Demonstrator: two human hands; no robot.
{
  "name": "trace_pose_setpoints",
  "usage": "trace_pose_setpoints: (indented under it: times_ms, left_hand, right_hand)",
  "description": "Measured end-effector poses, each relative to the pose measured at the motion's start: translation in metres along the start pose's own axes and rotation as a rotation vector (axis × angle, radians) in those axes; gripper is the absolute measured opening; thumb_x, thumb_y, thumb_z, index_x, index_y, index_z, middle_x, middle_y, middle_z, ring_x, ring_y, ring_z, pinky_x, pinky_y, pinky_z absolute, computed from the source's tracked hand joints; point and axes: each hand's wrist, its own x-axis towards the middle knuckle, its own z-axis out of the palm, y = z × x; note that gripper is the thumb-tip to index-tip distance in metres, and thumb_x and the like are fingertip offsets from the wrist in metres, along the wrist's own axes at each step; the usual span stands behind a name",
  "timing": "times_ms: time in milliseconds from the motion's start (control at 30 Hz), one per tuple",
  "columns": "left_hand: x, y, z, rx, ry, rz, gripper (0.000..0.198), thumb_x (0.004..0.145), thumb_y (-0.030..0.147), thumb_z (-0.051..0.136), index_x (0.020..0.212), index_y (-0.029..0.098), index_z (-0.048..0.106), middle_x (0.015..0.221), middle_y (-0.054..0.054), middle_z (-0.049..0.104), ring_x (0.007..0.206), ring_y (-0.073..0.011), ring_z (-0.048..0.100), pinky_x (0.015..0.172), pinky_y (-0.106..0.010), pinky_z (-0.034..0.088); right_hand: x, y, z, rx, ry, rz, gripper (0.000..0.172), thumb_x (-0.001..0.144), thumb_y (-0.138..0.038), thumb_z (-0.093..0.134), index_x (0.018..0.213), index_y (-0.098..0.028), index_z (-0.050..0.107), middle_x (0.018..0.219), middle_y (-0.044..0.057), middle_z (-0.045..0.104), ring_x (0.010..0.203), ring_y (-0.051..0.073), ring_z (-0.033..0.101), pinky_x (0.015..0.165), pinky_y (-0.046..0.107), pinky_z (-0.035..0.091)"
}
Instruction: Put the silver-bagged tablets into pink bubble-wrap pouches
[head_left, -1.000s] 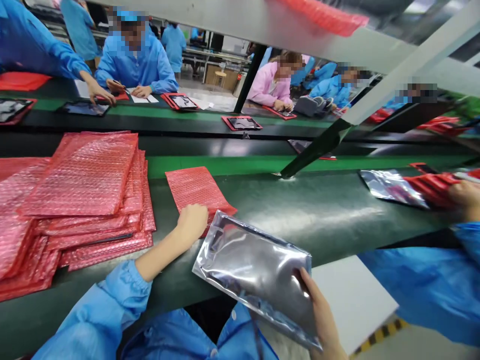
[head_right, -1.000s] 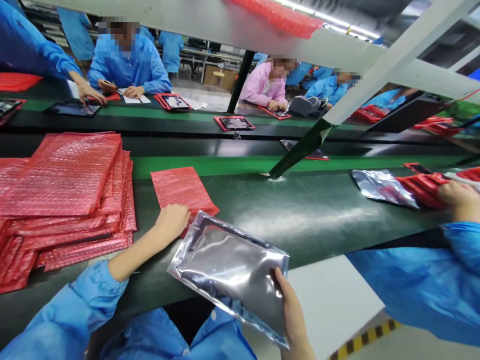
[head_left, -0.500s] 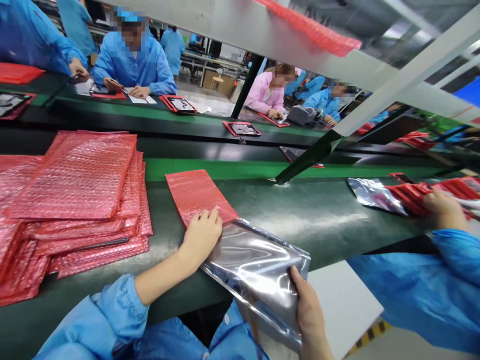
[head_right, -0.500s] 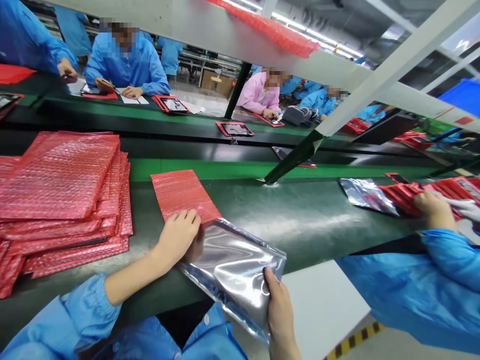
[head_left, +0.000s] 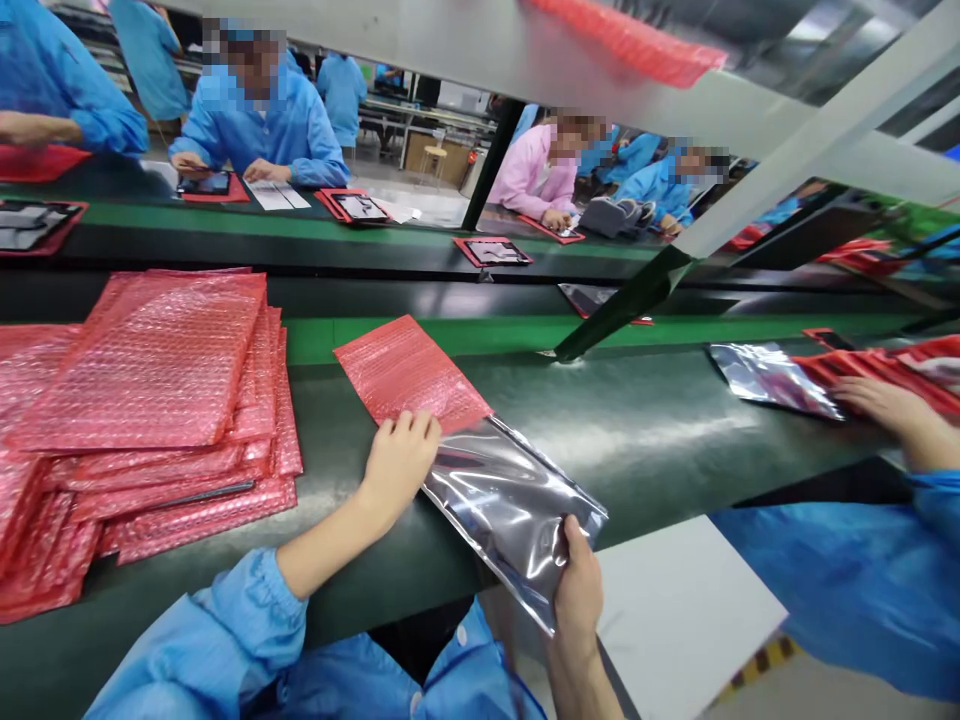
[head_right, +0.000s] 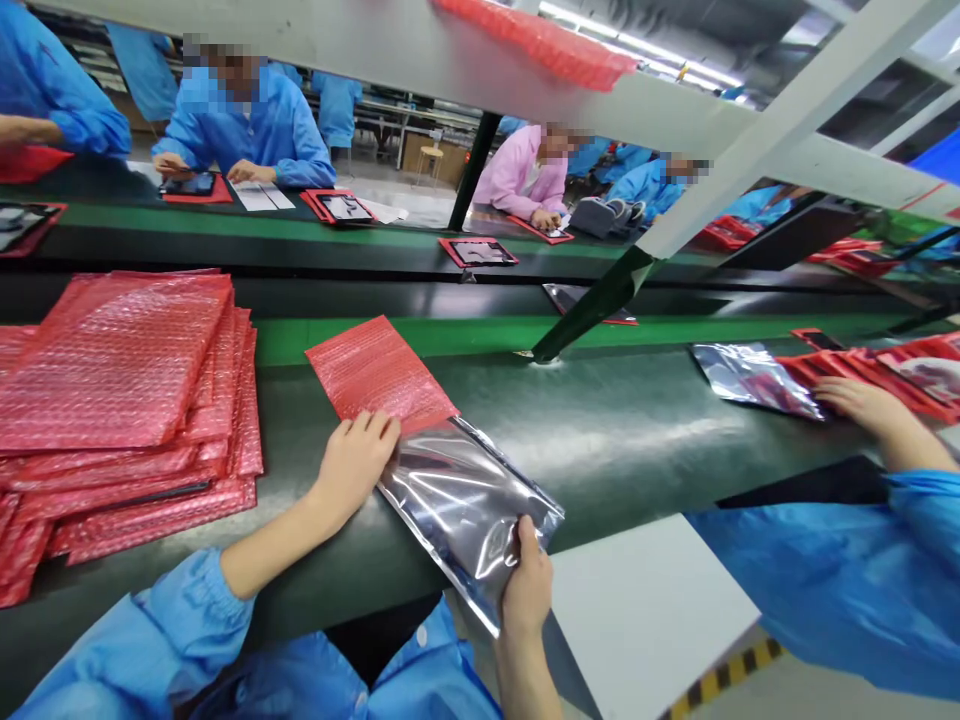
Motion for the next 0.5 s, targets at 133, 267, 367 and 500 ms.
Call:
trace_pose_setpoints:
  times_ms: [133,267,367,500]
  left_hand:
    - [0.004,-0.015,0.001,-0.026,-0.157,-0.241,0.025,0.106,0.011,0.049,0.121,0.011,0.069,0.114,-0.015,0.071,0.100,-0.0300,0.071,0.077,-0.038,0.054]
    - [-0.001,-0.006,0.003,-0.100,-0.218,-0.110,0.020,0.105,0.010,0.052,0.109,0.012,0.071,0.105,-0.013,0.073,0.100,-0.0277,0.072,0.081,-0.036,0.054]
    - [-0.008,0.007,0.000,-0.164,-0.136,0.029,0.019,0.105,0.010,0.052,0.103,0.014,0.071,0.103,-0.012,0.073,0.101,-0.0265,0.071,0.086,-0.037,0.053]
    - [-0.014,-0.001,-0.003,-0.534,-0.004,-0.065,0.025,0.111,0.025,0.047,0.096,0.018,0.066,0.099,-0.008,0.072,0.096,-0.0227,0.069,0.091,-0.037,0.054]
  right_hand:
    - [-0.009,-0.016,0.011,-0.043,0.118,0.106,0.057,0.087,-0.072,0.064,0.088,-0.017,0.076,0.077,0.004,0.075,0.082,0.027,0.069,0.074,0.036,0.050]
    - [-0.016,-0.025,0.025,-0.009,0.137,0.110,0.053,0.088,-0.070,0.066,0.088,-0.017,0.075,0.085,0.007,0.078,0.091,0.030,0.071,0.077,0.036,0.052]
    - [-0.023,-0.022,0.036,0.040,0.152,0.130,0.056,0.089,-0.074,0.064,0.087,-0.018,0.074,0.087,0.009,0.079,0.091,0.031,0.073,0.075,0.037,0.055]
    - [-0.034,-0.014,0.043,0.132,-0.036,0.105,0.070,0.092,-0.083,0.054,0.104,-0.018,0.074,0.097,0.010,0.081,0.097,0.031,0.076,0.079,0.037,0.060]
